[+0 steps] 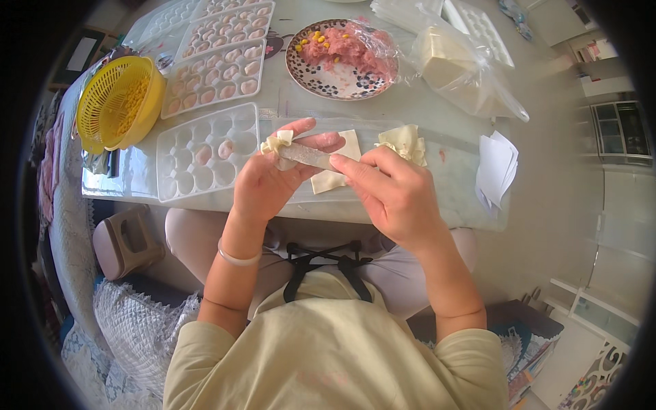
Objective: The person sits cross-legged and fills square wonton wrappers with a meat and corn mixture using a spoon. They fold the wrappers into small dumplings and place them into a white plastic tray with circular indentations.
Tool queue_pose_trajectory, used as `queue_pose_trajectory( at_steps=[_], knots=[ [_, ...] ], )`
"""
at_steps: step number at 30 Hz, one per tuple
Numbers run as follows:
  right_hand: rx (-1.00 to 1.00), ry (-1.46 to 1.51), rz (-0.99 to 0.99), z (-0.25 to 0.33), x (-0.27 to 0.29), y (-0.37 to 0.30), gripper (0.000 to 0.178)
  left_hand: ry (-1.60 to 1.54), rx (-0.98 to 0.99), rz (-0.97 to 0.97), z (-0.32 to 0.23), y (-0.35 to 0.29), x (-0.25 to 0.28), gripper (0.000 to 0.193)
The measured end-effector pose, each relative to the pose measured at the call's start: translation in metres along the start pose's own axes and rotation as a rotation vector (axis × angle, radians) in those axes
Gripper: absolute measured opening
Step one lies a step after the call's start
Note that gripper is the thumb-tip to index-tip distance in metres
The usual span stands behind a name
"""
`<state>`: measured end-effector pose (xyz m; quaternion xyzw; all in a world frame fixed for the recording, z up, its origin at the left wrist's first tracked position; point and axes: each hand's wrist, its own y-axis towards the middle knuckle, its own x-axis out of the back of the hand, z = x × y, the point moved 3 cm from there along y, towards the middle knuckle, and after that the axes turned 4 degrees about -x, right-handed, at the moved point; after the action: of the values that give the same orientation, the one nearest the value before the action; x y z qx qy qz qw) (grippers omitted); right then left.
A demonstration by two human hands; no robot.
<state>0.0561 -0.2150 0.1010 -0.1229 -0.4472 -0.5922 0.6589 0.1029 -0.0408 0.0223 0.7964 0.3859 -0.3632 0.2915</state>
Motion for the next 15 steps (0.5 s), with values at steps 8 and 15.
queue_pose_trajectory(
  at_steps=[8, 15],
  knots=[
    [-0.068, 0.100, 0.034, -0.003, 0.012, 0.001, 0.031, -0.111, -0.069, -0.068, 0.005, -0.003, 0.003, 0.048],
    [-0.047, 0.086, 0.108, -0.011, 0.002, 0.002, 0.029, 0.089, 0.025, -0.114, 0.005, -0.002, -0.001, 0.041]
  ],
)
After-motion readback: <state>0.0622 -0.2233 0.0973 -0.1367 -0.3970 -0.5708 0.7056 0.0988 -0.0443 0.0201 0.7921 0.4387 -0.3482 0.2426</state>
